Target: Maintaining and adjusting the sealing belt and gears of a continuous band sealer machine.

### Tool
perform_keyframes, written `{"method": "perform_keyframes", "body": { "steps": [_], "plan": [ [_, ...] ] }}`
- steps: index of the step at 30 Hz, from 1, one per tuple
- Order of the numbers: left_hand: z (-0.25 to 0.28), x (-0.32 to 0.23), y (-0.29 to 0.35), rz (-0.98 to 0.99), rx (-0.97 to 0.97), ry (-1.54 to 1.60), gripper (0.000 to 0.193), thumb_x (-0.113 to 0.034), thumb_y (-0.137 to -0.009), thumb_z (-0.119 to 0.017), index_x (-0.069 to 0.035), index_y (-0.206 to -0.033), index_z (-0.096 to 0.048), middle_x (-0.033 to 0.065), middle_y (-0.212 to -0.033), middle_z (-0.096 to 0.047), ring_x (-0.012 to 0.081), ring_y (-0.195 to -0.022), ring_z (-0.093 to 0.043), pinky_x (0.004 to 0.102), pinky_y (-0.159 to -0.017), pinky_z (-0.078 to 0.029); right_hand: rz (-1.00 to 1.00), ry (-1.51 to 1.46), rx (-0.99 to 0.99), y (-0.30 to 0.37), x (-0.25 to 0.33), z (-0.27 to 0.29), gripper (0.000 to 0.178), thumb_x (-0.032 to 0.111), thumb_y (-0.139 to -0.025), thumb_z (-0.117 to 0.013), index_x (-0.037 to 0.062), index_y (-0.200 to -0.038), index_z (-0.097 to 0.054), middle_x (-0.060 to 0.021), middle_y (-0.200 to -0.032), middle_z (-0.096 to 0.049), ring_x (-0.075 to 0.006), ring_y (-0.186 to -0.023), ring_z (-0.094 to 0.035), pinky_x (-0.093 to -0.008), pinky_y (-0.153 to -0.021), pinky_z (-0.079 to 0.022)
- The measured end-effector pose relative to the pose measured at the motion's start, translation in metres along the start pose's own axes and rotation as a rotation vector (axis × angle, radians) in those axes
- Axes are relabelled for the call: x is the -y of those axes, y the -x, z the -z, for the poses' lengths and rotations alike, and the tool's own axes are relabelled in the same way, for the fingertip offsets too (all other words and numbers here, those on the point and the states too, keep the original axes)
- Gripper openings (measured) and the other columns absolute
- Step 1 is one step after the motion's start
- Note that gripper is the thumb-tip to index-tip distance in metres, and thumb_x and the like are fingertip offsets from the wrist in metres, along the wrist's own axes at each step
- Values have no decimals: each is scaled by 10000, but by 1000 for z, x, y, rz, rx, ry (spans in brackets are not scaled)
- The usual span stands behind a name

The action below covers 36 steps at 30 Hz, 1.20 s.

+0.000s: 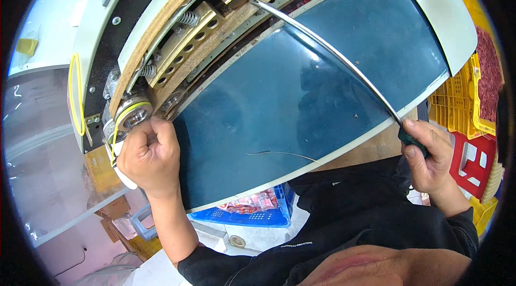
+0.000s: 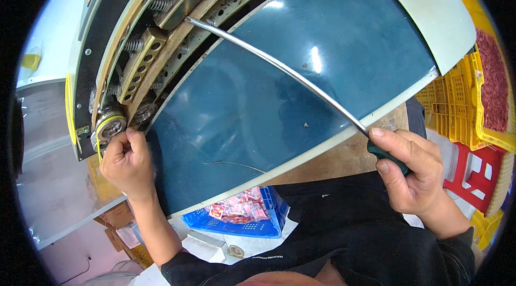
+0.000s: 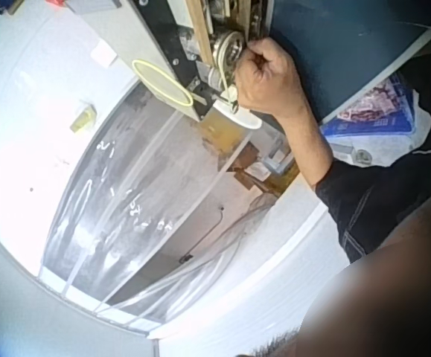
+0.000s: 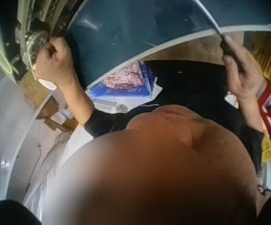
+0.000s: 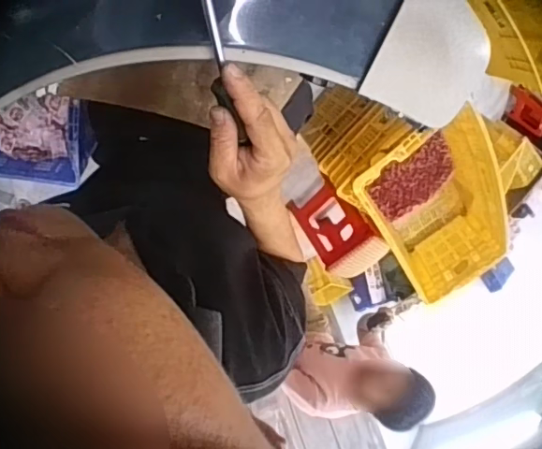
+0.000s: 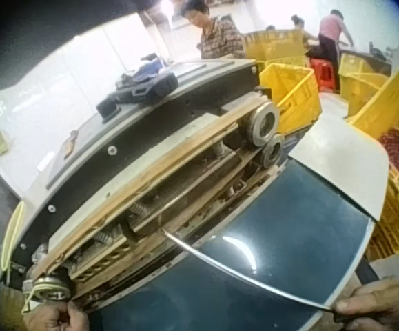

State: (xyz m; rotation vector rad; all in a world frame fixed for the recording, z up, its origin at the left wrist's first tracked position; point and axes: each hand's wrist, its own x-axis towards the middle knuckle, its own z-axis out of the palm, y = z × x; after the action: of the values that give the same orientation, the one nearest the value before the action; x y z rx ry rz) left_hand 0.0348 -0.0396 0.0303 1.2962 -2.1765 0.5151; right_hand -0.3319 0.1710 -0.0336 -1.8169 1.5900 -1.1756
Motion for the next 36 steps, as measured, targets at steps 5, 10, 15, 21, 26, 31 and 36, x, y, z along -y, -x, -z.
{"method": "perform_keyframes", "body": {
  "steps": [5, 10, 15, 21, 26, 31, 36],
  "plan": [
    [-2, -3, 4, 194, 67, 91, 158, -93, -846, -724, -6, -717, -700, 109, -577, -650, 212, -503, -635, 321, -558, -506, -10, -49, -9, 1, -4, -2, 397, -29, -863, -652, -49, -1259, -669, -170, -903, -703, -244, -731, -677, -310, -673, -525],
    [-3, -15, -1, 564, 140, 325, 267, -146, -922, -670, 34, -731, -717, 80, -576, -676, 122, -528, -631, 272, -561, -489, 0, -47, -11, 0, -5, -3, 394, -25, -874, -654, -49, -1267, -666, -163, -892, -698, -239, -729, -675, -306, -674, -521],
    [-5, -17, 1, 547, 123, 350, 291, -153, -936, -658, 45, -730, -713, 67, -575, -667, 94, -548, -620, 260, -561, -476, 1, -90, -16, 1, -8, -4, 392, -29, -876, -657, -53, -1267, -664, -155, -877, -688, -227, -715, -662, -300, -657, -508],
    [-4, -10, 6, 126, 54, 2, 185, -111, -847, -726, -42, -684, -671, 104, -589, -663, 218, -514, -654, 323, -574, -521, 0, -77, -3, 0, -5, -3, 399, -41, -868, -654, -49, -1267, -666, -164, -922, -708, -238, -760, -685, -301, -695, -526],
    [0, -12, 5, 116, 16, -42, 191, -130, -827, -767, -53, -691, -658, 84, -593, -668, 216, -524, -661, 315, -570, -522, -42, -65, 2, 2, -2, 0, 388, -25, -880, -654, -53, -1266, -666, -179, -1009, -733, -272, -867, -724, -319, -792, -554],
    [0, -12, 3, 39, -19, -44, 194, -153, -817, -799, -66, -703, -667, 60, -593, -670, 197, -519, -654, 310, -547, -507, -71, -47, 17, 2, 2, 2, 373, 7, -899, -654, -50, -1268, -665, -188, -1063, -738, -276, -916, -734, -332, -831, -554],
    [-8, -12, 2, 18, -44, -24, 193, -177, -866, -790, -67, -743, -690, 76, -639, -684, 227, -549, -654, 331, -545, -505, -83, 5, 29, 17, 6, 5, 370, 2, -880, -647, -45, -1246, -669, -207, -1105, -735, -287, -941, -737, -340, -863, -555]
  ]
}}
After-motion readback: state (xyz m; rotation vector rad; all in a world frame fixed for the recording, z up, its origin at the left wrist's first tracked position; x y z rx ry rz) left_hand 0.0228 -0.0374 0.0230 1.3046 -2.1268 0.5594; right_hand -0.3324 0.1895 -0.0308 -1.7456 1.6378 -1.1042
